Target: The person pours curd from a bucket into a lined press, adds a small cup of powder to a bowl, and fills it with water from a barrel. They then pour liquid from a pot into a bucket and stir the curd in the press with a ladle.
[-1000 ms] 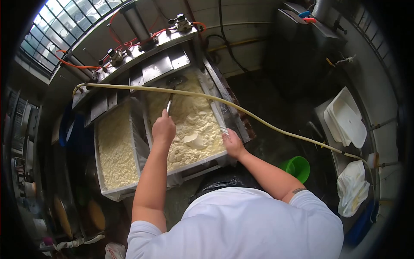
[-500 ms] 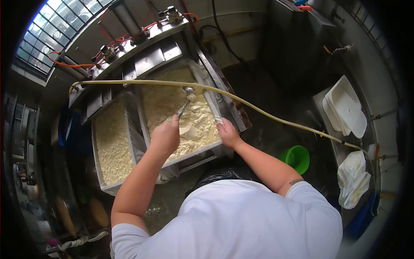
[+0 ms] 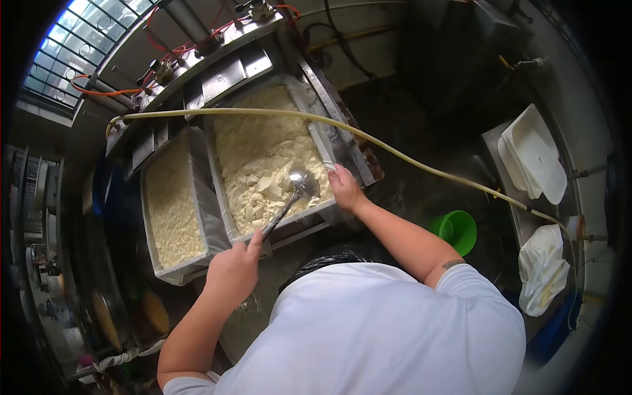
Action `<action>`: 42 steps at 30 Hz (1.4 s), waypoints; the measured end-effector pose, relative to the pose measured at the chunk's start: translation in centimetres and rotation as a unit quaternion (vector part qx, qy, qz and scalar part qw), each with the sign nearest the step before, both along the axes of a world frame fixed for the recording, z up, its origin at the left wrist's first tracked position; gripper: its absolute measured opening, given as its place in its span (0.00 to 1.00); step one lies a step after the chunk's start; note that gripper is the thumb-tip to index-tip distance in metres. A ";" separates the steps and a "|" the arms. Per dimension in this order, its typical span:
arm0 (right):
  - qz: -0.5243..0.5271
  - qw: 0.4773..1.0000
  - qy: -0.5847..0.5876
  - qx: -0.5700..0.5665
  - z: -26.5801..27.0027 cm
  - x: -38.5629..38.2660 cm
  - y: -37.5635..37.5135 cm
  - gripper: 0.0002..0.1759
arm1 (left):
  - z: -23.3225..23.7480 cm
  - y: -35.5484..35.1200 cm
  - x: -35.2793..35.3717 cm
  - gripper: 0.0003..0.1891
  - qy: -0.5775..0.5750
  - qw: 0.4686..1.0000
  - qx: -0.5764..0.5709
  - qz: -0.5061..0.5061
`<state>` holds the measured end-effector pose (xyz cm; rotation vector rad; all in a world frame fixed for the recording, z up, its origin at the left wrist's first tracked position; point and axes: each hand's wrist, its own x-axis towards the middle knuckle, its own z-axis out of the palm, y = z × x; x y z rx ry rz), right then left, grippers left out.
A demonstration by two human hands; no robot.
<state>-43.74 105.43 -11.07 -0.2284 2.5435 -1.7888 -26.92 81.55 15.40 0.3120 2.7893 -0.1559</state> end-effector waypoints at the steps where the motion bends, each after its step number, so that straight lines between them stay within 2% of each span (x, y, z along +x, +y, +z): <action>1: 0.003 1.000 -0.002 -0.001 0.0 0.1 0.0 0.29 | 0.4 -0.2 0.6 0.28 -0.008 1.000 0.003 0.019; 2: 0.004 1.000 -0.007 0.001 0.3 0.1 0.0 0.29 | 0.9 -0.6 1.1 0.28 -0.008 1.000 0.002 0.022; 4: 0.006 1.000 -0.013 0.004 0.8 0.1 0.1 0.29 | 1.9 -1.4 2.0 0.26 0.035 0.989 0.118 0.077; 5: 0.007 1.000 -0.020 0.000 1.1 0.2 0.1 0.30 | 2.9 -1.5 2.3 0.26 0.035 0.989 0.118 0.079; 7: 0.010 1.000 -0.028 -0.004 1.0 0.1 0.0 0.30 | 4.7 -1.7 3.1 0.23 -0.016 0.921 0.282 0.268; 8: 0.012 0.999 -0.032 -0.007 0.7 0.0 0.0 0.30 | 4.6 -2.2 3.6 0.23 -0.016 0.920 0.282 0.271; 10: 0.018 0.999 -0.035 -0.008 0.1 -0.2 0.1 0.30 | 4.2 -3.1 4.8 0.20 -0.017 0.881 0.344 0.326; 13: 0.030 0.998 -0.050 -0.024 -0.5 -0.3 0.0 0.30 | 1.2 -3.2 5.5 0.20 -0.058 0.872 0.355 0.333; 18: 0.028 0.998 -0.051 -0.008 0.7 -0.1 0.3 0.31 | -3.1 -4.2 5.2 0.20 -0.012 0.867 0.371 0.333; 20: 0.029 0.998 -0.051 -0.007 0.1 -0.3 0.3 0.31 | -4.4 -4.0 4.0 0.20 0.108 0.904 0.325 0.256; 24: 0.045 0.995 -0.086 -0.015 0.8 -0.4 0.4 0.31 | -8.6 -5.5 -0.5 0.20 0.102 0.911 0.280 0.284; 25: 0.042 0.996 -0.081 -0.013 0.8 -0.5 0.3 0.31 | -9.4 -5.7 -1.5 0.20 0.137 0.912 0.281 0.266; 27: 0.022 0.999 -0.044 0.014 0.3 -0.3 0.3 0.32 | -10.3 -5.9 -3.1 0.19 0.195 0.908 0.282 0.241; 30: 0.016 0.999 -0.045 0.019 0.0 -0.4 0.3 0.31 | -10.8 -6.7 -5.3 0.20 0.224 0.911 0.258 0.232; 34: 0.014 0.999 -0.043 0.025 0.6 -0.1 0.3 0.31 | -12.2 -7.4 -11.0 0.22 0.229 0.932 0.173 0.223; 39: 0.025 0.998 -0.054 0.034 1.4 -0.3 0.4 0.31 | -14.4 -6.6 -18.5 0.23 0.195 0.942 0.152 0.227; 42: 0.016 0.999 -0.039 0.027 0.3 -0.5 0.1 0.31 | -14.0 -6.7 -19.7 0.23 0.169 0.952 0.148 0.207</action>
